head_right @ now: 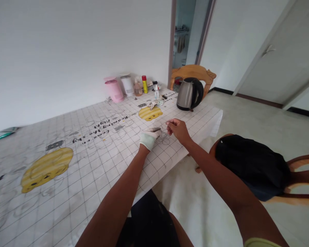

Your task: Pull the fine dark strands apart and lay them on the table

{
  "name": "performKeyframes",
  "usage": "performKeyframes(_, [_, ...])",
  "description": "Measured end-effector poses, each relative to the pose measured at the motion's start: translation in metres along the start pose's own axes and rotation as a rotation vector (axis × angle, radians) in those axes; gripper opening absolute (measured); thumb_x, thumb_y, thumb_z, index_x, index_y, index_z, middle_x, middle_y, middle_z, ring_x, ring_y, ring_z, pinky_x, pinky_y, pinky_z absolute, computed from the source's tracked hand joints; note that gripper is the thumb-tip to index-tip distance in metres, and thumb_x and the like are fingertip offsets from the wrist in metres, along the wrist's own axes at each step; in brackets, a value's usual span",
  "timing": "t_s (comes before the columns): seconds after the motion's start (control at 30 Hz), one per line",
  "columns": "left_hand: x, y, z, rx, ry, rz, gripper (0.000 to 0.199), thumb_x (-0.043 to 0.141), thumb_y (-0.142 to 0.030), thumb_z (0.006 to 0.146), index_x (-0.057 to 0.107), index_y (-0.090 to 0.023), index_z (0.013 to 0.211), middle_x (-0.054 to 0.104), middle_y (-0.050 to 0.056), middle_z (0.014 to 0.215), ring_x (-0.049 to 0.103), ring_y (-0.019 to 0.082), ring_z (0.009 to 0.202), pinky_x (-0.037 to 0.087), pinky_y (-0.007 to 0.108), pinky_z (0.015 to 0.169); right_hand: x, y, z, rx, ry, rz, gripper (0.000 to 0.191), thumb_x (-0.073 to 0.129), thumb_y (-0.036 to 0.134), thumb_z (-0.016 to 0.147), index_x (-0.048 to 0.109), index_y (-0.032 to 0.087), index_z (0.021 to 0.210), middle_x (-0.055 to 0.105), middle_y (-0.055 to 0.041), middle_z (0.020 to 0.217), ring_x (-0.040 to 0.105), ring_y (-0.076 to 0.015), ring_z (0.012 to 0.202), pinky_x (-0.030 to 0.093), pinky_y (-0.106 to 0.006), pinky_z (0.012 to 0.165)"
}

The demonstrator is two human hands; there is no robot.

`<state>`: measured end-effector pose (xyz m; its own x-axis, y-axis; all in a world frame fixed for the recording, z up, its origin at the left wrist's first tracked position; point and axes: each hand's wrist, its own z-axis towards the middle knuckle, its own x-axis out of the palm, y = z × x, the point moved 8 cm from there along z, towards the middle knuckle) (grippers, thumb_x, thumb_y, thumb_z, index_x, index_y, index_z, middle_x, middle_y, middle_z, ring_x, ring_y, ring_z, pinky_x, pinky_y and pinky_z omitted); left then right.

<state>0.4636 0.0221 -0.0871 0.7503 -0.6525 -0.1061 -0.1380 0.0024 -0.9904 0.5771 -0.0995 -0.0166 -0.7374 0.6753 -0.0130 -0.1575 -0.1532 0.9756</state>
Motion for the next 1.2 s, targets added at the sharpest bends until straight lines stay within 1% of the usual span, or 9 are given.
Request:
performKeyframes(0.1, [-0.001, -0.001, -0.002, 0.007, -0.004, 0.029, 0.035, 0.069, -0.031, 0.084, 0.079, -0.019, 0.115, 0.079, 0.004, 0.093, 0.07, 0.017, 0.083, 0.055, 0.028, 0.077, 0.004, -0.012, -0.007, 0.124, -0.062, 0.09, 0.027, 0.081, 0.039, 0.076, 0.063, 0.02, 0.082, 0.065, -0.0007, 0.066, 0.057, -0.0121, 0.048, 0.045, -0.025, 0.042])
performKeyframes(0.2, [-0.008, -0.011, -0.01, 0.081, -0.057, 0.142, 0.029, 0.067, -0.036, 0.087, 0.08, -0.024, 0.11, 0.08, 0.002, 0.104, 0.071, 0.019, 0.098, 0.054, 0.028, 0.087, 0.015, -0.022, -0.017, 0.256, -0.063, 0.176, 0.025, 0.08, 0.034, 0.074, 0.06, 0.02, 0.081, 0.062, 0.0002, 0.065, 0.055, -0.0113, 0.047, 0.044, -0.025, 0.042])
performKeyframes(0.4, [-0.016, -0.037, -0.027, 0.213, -0.163, 0.359, 0.029, 0.055, -0.035, 0.097, 0.08, -0.024, 0.106, 0.08, 0.002, 0.108, 0.07, 0.019, 0.105, 0.051, 0.027, 0.095, 0.035, -0.017, -0.033, 0.332, 0.011, 0.25, 0.026, 0.078, 0.03, 0.073, 0.06, 0.021, 0.088, 0.054, 0.0037, 0.062, 0.049, -0.0104, 0.045, 0.039, -0.025, 0.039])
performKeyframes(0.53, [-0.02, -0.044, -0.031, 0.249, -0.213, 0.437, 0.03, 0.052, -0.035, 0.099, 0.08, -0.024, 0.101, 0.079, 0.004, 0.103, 0.069, 0.02, 0.101, 0.05, 0.029, 0.092, 0.037, -0.012, -0.041, 0.312, -0.028, 0.256, 0.025, 0.076, 0.028, 0.074, 0.058, 0.023, 0.091, 0.052, 0.005, 0.059, 0.046, -0.0102, 0.042, 0.036, -0.024, 0.036])
performKeyframes(0.67, [-0.021, -0.044, -0.031, 0.266, -0.221, 0.645, 0.034, 0.047, -0.035, 0.101, 0.079, -0.025, 0.095, 0.076, 0.007, 0.093, 0.068, 0.022, 0.093, 0.048, 0.032, 0.085, 0.031, -0.009, -0.045, 0.246, -0.107, 0.201, 0.022, 0.072, 0.026, 0.076, 0.056, 0.024, 0.091, 0.053, 0.0046, 0.058, 0.047, -0.0114, 0.04, 0.038, -0.026, 0.034])
performKeyframes(0.8, [-0.023, -0.043, -0.03, 0.245, -0.269, 0.764, 0.035, 0.045, -0.034, 0.102, 0.079, -0.024, 0.103, 0.075, 0.011, 0.099, 0.068, 0.025, 0.097, 0.048, 0.034, 0.086, 0.023, -0.01, -0.043, 0.18, -0.162, 0.116, 0.02, 0.07, 0.028, 0.079, 0.057, 0.024, 0.093, 0.055, 0.0045, 0.058, 0.049, -0.0119, 0.04, 0.039, -0.026, 0.033])
performKeyframes(0.9, [-0.019, -0.043, -0.027, 0.248, -0.261, 0.719, 0.034, 0.052, -0.032, 0.098, 0.074, -0.022, 0.121, 0.074, 0.012, 0.113, 0.067, 0.025, 0.109, 0.048, 0.033, 0.093, 0.021, -0.014, -0.035, 0.194, -0.109, 0.095, 0.02, 0.071, 0.031, 0.079, 0.059, 0.022, 0.093, 0.057, 0.0033, 0.059, 0.051, -0.0121, 0.04, 0.041, -0.026, 0.034])
performKeyframes(1.03, [-0.01, -0.047, -0.028, 0.279, -0.192, 0.618, 0.053, 0.062, -0.03, 0.09, 0.062, -0.019, 0.142, 0.067, 0.013, 0.134, 0.066, 0.024, 0.112, 0.05, 0.031, 0.096, 0.006, -0.009, -0.011, 0.144, -0.008, 0.031, 0.027, 0.078, 0.036, 0.077, 0.063, 0.02, 0.093, 0.062, 0.0011, 0.059, 0.055, -0.0134, 0.043, 0.043, -0.025, 0.036])
performKeyframes(1.2, [-0.012, -0.058, -0.04, 0.355, -0.2, 0.544, 0.056, 0.061, -0.024, 0.087, 0.061, -0.019, 0.143, 0.063, 0.012, 0.143, 0.067, 0.022, 0.106, 0.051, 0.031, 0.097, -0.023, 0.003, 0.018, 0.028, 0.058, -0.002, 0.029, 0.078, 0.039, 0.079, 0.066, 0.018, 0.095, 0.063, 0.0011, 0.061, 0.057, -0.0135, 0.047, 0.046, -0.025, 0.041])
